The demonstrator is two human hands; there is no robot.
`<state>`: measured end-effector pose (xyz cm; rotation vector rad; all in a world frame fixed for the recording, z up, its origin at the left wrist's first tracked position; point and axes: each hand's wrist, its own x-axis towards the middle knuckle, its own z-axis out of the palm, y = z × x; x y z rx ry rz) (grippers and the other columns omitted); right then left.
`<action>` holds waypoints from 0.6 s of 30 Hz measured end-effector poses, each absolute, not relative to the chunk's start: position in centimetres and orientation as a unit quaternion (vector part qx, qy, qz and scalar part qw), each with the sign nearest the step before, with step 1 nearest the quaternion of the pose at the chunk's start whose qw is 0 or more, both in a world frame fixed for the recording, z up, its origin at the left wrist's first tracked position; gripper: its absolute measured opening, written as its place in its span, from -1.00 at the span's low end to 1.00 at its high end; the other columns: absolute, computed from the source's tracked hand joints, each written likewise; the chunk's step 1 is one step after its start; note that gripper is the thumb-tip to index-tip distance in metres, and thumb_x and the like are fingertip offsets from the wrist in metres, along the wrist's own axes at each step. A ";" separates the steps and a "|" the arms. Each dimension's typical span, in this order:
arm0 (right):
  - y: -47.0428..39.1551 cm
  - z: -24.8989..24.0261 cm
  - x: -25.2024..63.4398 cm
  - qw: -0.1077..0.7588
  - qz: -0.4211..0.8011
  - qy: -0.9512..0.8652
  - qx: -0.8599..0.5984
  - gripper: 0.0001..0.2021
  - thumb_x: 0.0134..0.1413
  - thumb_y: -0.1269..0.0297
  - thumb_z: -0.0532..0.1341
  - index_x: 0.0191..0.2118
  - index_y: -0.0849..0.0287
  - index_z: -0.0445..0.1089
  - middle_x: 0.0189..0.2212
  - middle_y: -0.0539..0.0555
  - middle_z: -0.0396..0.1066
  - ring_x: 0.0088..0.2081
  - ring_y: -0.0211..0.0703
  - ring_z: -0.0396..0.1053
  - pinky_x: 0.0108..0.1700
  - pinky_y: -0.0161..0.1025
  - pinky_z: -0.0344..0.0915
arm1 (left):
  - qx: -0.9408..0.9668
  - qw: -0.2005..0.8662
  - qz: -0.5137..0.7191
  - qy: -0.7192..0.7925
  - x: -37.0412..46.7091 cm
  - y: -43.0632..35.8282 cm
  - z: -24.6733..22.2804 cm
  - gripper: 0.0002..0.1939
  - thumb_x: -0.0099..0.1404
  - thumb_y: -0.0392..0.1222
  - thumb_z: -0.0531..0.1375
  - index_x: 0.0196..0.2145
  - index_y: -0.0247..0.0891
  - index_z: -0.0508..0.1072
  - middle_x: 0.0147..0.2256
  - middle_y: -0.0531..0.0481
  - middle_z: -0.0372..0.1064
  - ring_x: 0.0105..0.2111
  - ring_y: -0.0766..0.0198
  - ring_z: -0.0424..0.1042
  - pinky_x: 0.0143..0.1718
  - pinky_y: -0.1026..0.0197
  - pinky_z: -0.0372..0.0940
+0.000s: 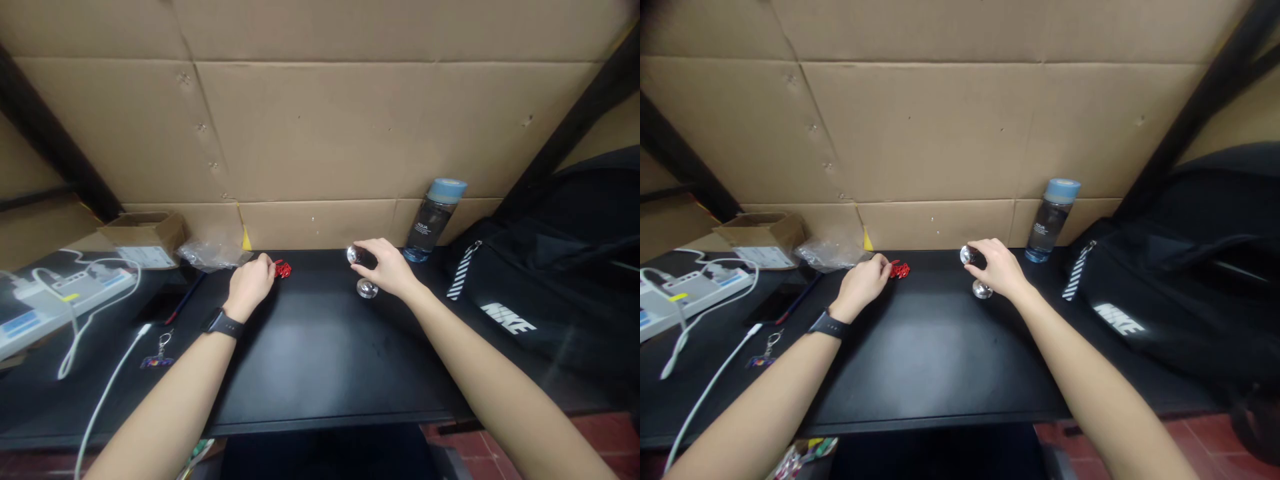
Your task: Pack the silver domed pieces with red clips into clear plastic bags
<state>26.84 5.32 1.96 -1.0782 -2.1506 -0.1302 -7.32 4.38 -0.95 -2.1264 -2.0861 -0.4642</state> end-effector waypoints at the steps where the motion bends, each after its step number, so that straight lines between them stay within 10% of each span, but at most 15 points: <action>1: 5.5 1.9 27.0 0.357 -0.051 -0.832 -0.422 -0.58 0.13 0.20 0.37 0.11 0.10 0.45 -0.04 0.13 0.55 -0.05 0.09 0.43 0.07 0.08 0.41 | -0.704 0.074 -0.153 -0.689 -7.1 4.4 -1.0 -0.71 0.51 -0.06 -0.03 -0.12 -0.21 0.43 -0.24 -0.17 0.58 -0.24 -0.02 0.58 -0.26 0.13 0.31; 18: 5.9 2.2 27.9 0.350 -0.046 -0.828 -0.437 -0.59 0.11 0.18 0.38 0.07 0.13 0.47 -0.07 0.14 0.55 -0.07 0.07 0.42 0.04 0.03 0.41 | -0.680 0.184 -0.134 -0.697 -4.2 3.8 -1.4 -0.60 0.49 -0.06 -0.06 -0.22 -0.32 0.49 -0.37 -0.27 0.55 -0.31 -0.11 0.56 -0.17 0.00 0.24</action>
